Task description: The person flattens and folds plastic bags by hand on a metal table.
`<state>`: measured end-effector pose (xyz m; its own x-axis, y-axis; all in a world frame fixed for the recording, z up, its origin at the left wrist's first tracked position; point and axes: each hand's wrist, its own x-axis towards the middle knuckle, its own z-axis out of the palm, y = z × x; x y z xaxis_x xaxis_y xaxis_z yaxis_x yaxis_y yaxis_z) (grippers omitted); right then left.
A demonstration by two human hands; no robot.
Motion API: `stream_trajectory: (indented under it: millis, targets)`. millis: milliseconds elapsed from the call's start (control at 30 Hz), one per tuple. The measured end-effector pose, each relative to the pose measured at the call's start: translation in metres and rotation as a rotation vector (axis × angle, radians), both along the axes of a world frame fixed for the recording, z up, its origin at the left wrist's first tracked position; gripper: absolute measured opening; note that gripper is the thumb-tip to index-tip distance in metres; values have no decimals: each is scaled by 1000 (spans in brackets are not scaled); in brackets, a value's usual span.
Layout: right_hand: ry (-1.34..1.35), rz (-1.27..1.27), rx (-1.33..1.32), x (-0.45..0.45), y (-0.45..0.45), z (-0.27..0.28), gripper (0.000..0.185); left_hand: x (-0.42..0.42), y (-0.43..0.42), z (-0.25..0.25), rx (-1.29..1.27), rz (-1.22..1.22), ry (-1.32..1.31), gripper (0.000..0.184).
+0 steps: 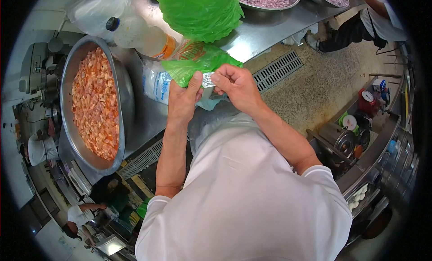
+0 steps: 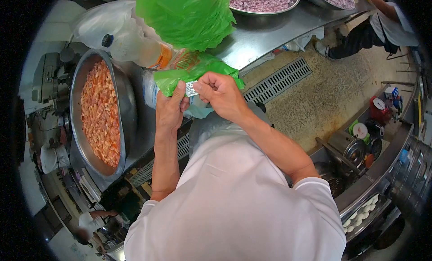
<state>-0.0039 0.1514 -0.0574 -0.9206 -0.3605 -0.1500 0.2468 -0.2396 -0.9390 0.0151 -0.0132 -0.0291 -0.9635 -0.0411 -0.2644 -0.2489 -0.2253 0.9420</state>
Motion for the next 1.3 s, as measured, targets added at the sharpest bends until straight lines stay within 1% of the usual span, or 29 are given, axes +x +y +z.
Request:
stream_trajectory:
  millis: [100, 200, 267, 300, 367, 400, 467, 500, 600, 633, 667, 733, 767, 833, 867, 933, 967, 1067, 1100, 1200, 1233, 1300]
  targets:
    - [-3, -12, -27, 2, 1, 1, 24, 1, -1, -2, -20, -40, 29, 30]
    - [35, -46, 9, 3, 2, 2, 30, 0, -5, -8, -58, -95, 60, 30]
    - [-108, -94, -33, 0, 7, -4, 33, -1, -4, -8, -74, -101, 108, 28]
    - [-178, -119, -54, -2, 11, -9, 35, -1, -7, -7, 15, -44, 70, 27]
    - [-284, -33, 66, -3, 24, -25, 36, -1, -20, -4, 192, 65, 1, 26]
    - [-335, 11, 127, -3, 29, -36, 37, -2, -28, -3, 312, 64, -4, 28]
    - [-264, -117, 193, 0, 36, -70, 36, -2, -43, -1, 552, 59, -19, 35]
    - [-228, -182, 226, -1, 36, -75, 36, -2, -44, 9, 653, 101, -40, 43]
    - [77, -494, 312, -15, 33, -86, 39, -7, -66, 12, 737, 26, 70, 49]
    - [40, -333, 261, -20, 37, -86, 54, -9, -73, 14, 759, 4, 82, 52]
    - [-9, -254, 178, -22, 37, -86, 59, -10, -73, 13, 682, 142, 36, 53]
    - [-106, -96, 14, -28, 33, -76, 69, -12, -56, 35, 521, 414, -56, 55]
    - [-133, -71, -80, -32, 31, -71, 73, -9, -83, 15, 615, 96, 46, 51]
    - [-191, -9, -270, -41, 24, -53, 82, -14, -92, 6, 641, -94, 86, 46]
    - [-110, -10, -252, -46, 26, -49, 84, -16, -98, 2, 649, -183, 109, 44]
    - [49, 13, -223, -57, 30, -41, 89, -19, -93, 3, 568, -81, 66, 38]
    - [71, -54, -149, -60, 34, -33, 91, -19, -91, 4, 526, -25, 46, 36]
    - [68, -26, -169, -69, 45, -21, 92, -17, -94, -9, 435, 67, 26, 34]
    - [58, 72, -333, -73, 52, -21, 75, -16, -86, -4, 407, 123, 21, 32]
    - [64, 27, -156, -62, 57, -25, 50, -16, -88, -10, 315, 71, 52, 29]
    - [-11, 10, -142, -61, 59, -19, 37, -16, -87, -10, 286, 79, 53, 27]
    - [-6, -9, -149, -58, 62, -19, 34, -16, -85, -9, 229, 92, 53, 25]
